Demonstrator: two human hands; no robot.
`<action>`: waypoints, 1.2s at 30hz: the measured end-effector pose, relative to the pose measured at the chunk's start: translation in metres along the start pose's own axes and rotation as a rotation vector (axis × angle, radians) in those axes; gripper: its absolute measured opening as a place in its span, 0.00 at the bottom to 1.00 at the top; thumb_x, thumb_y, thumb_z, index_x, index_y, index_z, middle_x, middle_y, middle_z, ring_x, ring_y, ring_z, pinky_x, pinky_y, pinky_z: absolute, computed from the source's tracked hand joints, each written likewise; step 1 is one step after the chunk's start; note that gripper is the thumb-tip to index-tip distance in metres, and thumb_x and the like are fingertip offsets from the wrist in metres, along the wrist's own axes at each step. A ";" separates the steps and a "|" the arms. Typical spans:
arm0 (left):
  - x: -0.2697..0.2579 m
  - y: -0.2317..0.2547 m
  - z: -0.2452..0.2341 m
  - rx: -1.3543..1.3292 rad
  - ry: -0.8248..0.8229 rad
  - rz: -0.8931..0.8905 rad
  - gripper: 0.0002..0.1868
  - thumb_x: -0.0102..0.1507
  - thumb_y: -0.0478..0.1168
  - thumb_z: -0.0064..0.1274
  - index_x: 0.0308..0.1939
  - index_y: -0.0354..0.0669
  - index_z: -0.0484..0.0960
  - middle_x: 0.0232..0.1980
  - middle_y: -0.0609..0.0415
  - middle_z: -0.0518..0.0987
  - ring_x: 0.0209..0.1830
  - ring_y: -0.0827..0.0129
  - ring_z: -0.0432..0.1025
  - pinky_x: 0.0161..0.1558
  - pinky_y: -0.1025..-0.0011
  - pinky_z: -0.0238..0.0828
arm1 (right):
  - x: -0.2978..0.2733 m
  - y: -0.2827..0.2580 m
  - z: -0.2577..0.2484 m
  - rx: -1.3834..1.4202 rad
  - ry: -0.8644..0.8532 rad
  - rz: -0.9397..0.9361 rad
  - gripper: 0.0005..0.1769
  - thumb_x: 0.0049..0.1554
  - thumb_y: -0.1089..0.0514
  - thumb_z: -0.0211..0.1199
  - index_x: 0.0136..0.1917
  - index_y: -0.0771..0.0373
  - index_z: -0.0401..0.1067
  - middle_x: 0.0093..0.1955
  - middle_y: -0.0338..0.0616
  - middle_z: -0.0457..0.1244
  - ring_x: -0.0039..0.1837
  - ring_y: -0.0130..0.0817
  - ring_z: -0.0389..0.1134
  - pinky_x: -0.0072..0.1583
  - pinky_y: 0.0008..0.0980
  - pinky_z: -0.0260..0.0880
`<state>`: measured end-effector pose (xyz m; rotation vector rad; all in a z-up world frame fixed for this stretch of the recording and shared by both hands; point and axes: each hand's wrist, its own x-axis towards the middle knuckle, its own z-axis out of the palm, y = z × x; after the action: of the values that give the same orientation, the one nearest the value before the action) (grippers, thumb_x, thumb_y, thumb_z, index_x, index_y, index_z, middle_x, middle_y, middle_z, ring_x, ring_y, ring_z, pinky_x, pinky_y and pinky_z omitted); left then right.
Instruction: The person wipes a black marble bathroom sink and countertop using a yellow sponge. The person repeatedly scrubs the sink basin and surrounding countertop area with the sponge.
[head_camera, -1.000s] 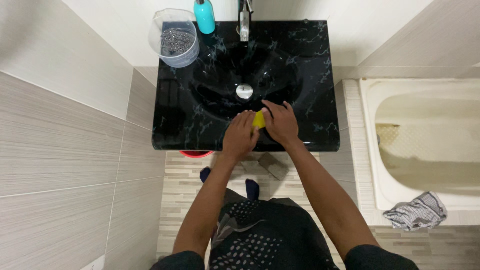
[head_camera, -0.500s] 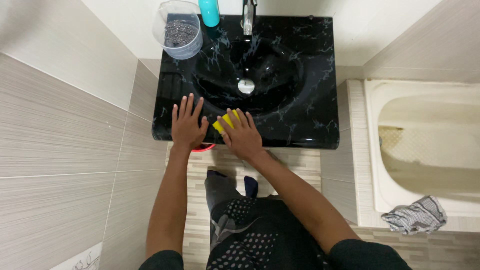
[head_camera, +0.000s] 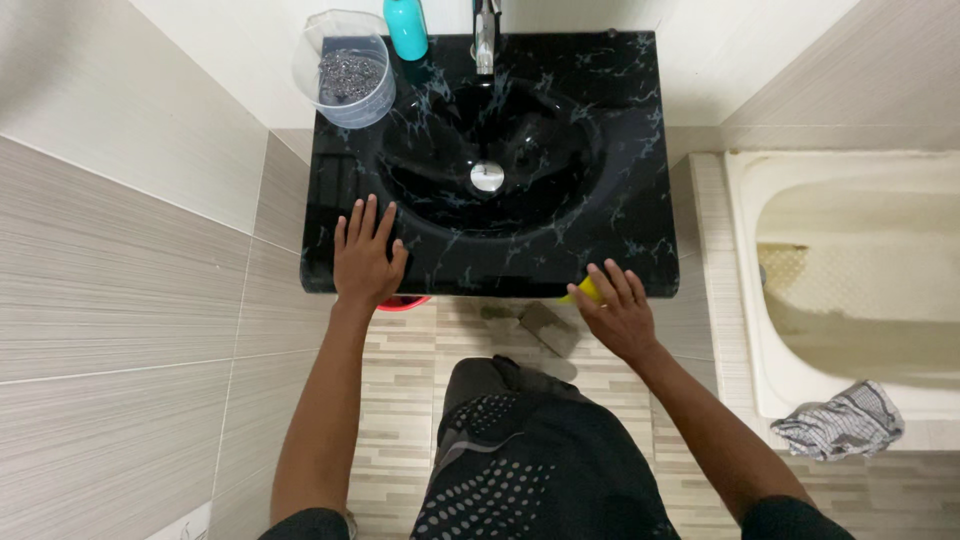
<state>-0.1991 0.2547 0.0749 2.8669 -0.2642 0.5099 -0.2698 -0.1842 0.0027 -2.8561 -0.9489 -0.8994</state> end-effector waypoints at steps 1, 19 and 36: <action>-0.001 0.000 0.000 0.004 0.006 0.001 0.31 0.67 0.49 0.42 0.75 0.47 0.71 0.80 0.43 0.63 0.82 0.51 0.54 0.79 0.48 0.43 | -0.003 0.004 -0.001 0.009 0.026 0.002 0.30 0.62 0.49 0.68 0.75 0.43 0.64 0.80 0.51 0.52 0.84 0.49 0.48 0.81 0.50 0.42; -0.007 0.042 0.010 0.011 0.056 0.007 0.32 0.64 0.49 0.44 0.73 0.49 0.73 0.78 0.44 0.66 0.80 0.54 0.57 0.78 0.49 0.44 | 0.156 -0.099 -0.018 0.276 -0.205 0.165 0.55 0.45 0.29 0.71 0.78 0.55 0.60 0.78 0.55 0.54 0.81 0.54 0.49 0.78 0.56 0.45; -0.011 0.047 0.004 0.028 0.027 0.144 0.42 0.64 0.66 0.47 0.75 0.44 0.70 0.79 0.43 0.63 0.81 0.52 0.54 0.77 0.47 0.43 | 0.098 0.053 0.008 0.259 -0.171 0.423 0.29 0.72 0.47 0.41 0.81 0.60 0.58 0.83 0.59 0.51 0.84 0.58 0.48 0.79 0.57 0.45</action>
<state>-0.2182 0.2101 0.0754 2.8793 -0.4649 0.5820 -0.1723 -0.1723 0.0563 -2.7723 -0.3966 -0.4624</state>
